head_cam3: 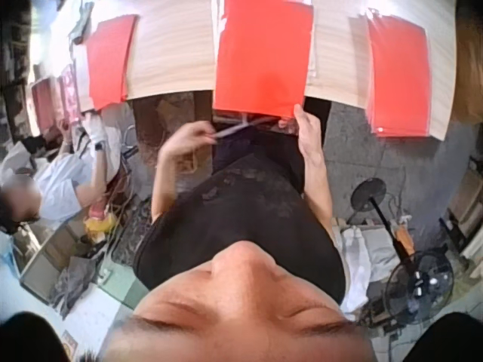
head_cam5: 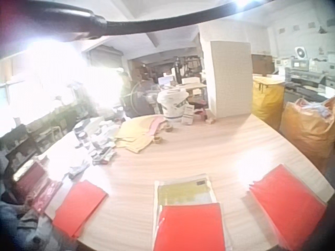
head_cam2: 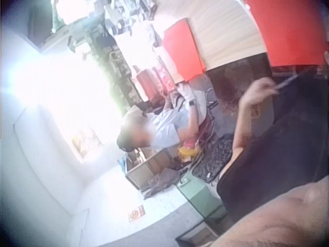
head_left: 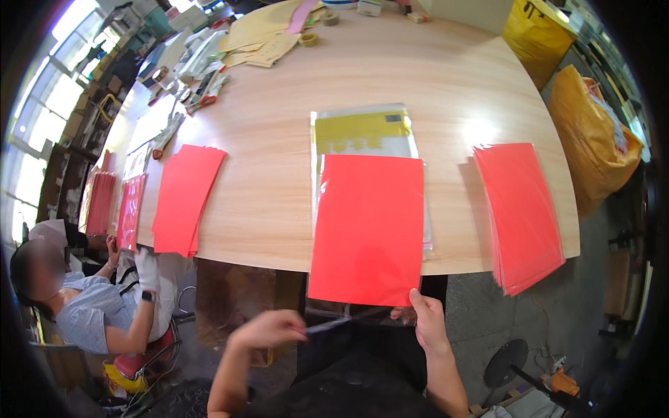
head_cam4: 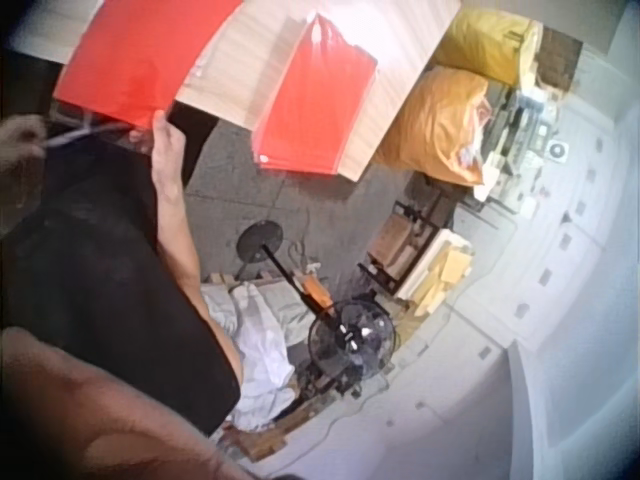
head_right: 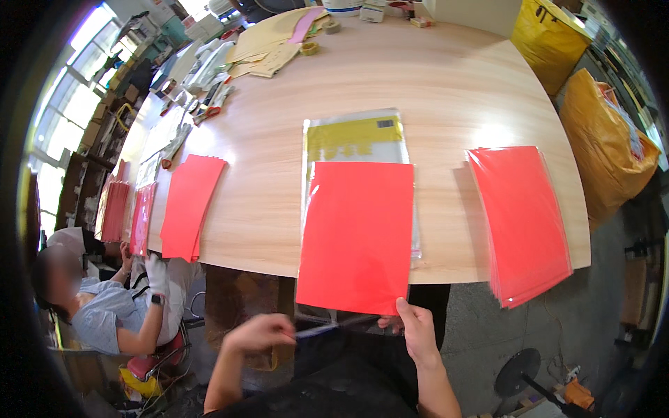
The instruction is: The person inserts red packets into clear plastic sleeves and stacks the finished items on a wooden table.
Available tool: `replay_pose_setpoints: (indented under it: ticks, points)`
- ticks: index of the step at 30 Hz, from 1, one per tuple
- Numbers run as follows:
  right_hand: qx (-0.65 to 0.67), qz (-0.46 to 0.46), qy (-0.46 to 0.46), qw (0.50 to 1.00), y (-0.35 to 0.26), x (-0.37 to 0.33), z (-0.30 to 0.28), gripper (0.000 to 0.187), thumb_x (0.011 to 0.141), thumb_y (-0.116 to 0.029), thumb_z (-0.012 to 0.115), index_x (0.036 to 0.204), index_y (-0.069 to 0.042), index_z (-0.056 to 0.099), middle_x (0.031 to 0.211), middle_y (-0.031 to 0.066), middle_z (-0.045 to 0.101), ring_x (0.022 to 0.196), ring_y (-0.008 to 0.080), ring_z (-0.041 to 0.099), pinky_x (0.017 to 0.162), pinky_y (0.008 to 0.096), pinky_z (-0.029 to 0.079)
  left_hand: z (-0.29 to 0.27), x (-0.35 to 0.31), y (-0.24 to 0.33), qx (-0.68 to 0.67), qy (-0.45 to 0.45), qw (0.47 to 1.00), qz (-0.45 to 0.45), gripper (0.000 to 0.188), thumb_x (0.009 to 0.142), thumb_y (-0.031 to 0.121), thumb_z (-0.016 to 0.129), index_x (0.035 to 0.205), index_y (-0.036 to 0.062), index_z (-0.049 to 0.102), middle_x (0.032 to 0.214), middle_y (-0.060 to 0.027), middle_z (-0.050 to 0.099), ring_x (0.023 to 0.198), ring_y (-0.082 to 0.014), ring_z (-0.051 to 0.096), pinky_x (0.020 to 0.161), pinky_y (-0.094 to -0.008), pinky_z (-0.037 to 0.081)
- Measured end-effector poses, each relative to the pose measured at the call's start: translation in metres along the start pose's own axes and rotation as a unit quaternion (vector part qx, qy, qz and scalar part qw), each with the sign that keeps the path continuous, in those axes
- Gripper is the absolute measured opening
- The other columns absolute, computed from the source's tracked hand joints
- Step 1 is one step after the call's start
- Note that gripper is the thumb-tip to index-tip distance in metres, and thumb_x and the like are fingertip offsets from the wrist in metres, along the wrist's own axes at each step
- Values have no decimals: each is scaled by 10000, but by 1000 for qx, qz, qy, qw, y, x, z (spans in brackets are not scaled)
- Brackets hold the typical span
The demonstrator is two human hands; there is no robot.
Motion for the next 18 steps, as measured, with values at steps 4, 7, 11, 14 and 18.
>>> replay_pose_setpoints:
  ticks: [4,7,11,14,18]
  points:
    - [23,4,-23,999,4,2,14,503,1054,-414,477,968,17,722,830,116,742,729,165,696,617,258,474,-89,-169,-416,-617,564,549,-4,310,1011,352,563,950,65,660,805,-22,655,635,-154,544,552,-274,438]
    - [14,-38,-1,999,1,0,6,561,1075,-451,386,1014,14,694,876,131,741,762,191,707,612,277,498,11,-168,-470,-645,580,435,-241,569,1031,554,365,1015,66,657,807,-43,648,614,-205,526,505,-311,419]
    - [-139,-118,115,976,-5,-9,-42,372,1057,-292,480,985,15,678,792,79,689,711,173,655,634,284,484,48,-32,-314,-635,444,611,-164,352,1017,339,516,1142,37,646,971,-73,676,821,-226,617,735,-289,490]
    - [-395,-267,204,855,-33,-26,-42,220,895,-45,676,1096,28,622,901,105,600,738,203,584,678,333,486,2,-10,-174,-158,527,835,-23,230,942,119,650,1146,14,625,1076,-129,646,839,-198,640,756,-277,497]
    - [-587,-437,166,661,-54,-56,-5,678,722,-58,831,1342,-78,557,1239,181,480,968,311,528,796,390,476,-30,-17,9,76,525,821,212,432,765,69,830,1144,46,625,972,-89,621,800,-178,633,683,-298,537]
Point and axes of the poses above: each hand's wrist, its own x-axis towards the middle knuckle, its own z-axis out of the palm, y = z × x, the point moved 9 cm from there along x, towards the middle knuckle
